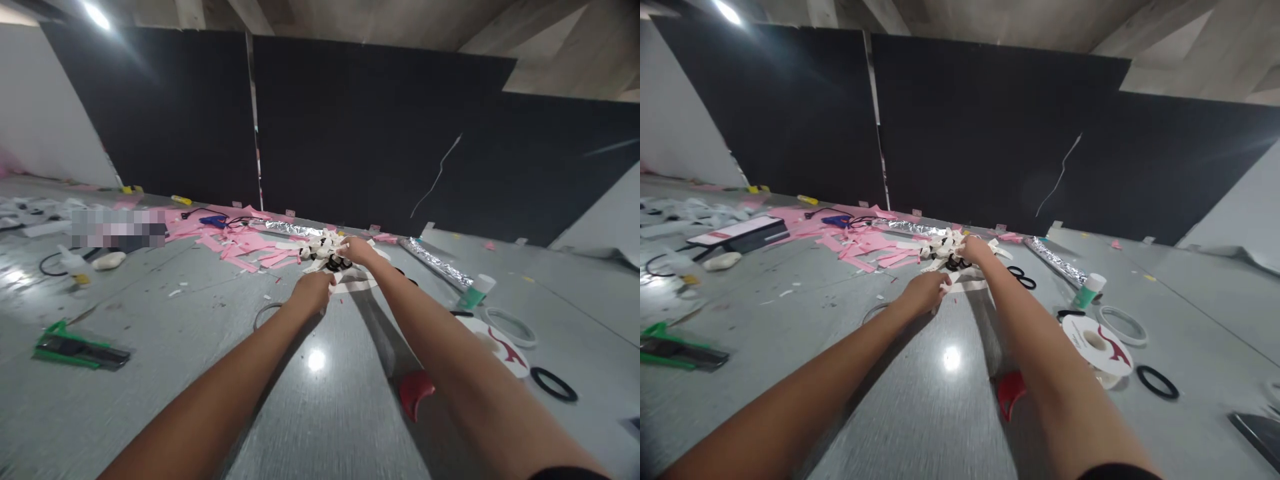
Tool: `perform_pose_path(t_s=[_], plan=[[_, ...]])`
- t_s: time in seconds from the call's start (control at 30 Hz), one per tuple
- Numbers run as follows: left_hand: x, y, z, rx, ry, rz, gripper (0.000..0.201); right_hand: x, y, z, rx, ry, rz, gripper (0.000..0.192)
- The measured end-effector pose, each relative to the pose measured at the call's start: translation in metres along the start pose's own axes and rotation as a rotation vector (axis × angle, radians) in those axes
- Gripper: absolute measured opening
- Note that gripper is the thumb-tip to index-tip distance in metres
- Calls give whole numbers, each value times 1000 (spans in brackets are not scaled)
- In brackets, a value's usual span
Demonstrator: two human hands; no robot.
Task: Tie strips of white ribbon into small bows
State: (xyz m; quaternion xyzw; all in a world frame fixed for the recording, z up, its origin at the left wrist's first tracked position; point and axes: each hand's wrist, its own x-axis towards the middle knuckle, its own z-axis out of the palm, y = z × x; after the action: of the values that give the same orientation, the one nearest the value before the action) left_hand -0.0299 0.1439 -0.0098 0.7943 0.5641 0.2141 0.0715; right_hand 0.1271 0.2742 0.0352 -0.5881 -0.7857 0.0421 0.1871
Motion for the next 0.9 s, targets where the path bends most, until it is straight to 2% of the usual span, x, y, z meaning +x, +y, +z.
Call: perform_pose_path(t_s=[0.1,0.23,0.37,0.43,0.5,0.6,0.7,0.77,0.83,0.9], plan=[[-3,7,4,-56,-21,49,26,-9,1,-6,-74,83,32,44],[-14,18,9,-162,-43,55,23,-38,2,-19,-74,112,14,30],[-36,28,3,-137,-58,24,31,-84,1,-30,-63,156,-26,25],[-50,34,-5,-115,-82,-2,28,-111,0,-35,-49,111,-13,25],[-63,42,-13,-161,-44,-16,24,-139,-1,-40,-19,69,-20,27],[-77,55,-24,-392,112,10,17,-180,-5,-49,85,78,-63,35],[-85,65,-27,-762,215,19,24,-218,-14,-57,302,194,-76,42],[-90,70,-25,-962,197,37,30,-239,-22,-60,455,309,-120,41],[-95,76,-21,-1040,98,116,39,-255,-29,-60,519,385,-228,41],[-102,82,-18,-1006,0,217,44,-265,-34,-59,535,334,-324,39]])
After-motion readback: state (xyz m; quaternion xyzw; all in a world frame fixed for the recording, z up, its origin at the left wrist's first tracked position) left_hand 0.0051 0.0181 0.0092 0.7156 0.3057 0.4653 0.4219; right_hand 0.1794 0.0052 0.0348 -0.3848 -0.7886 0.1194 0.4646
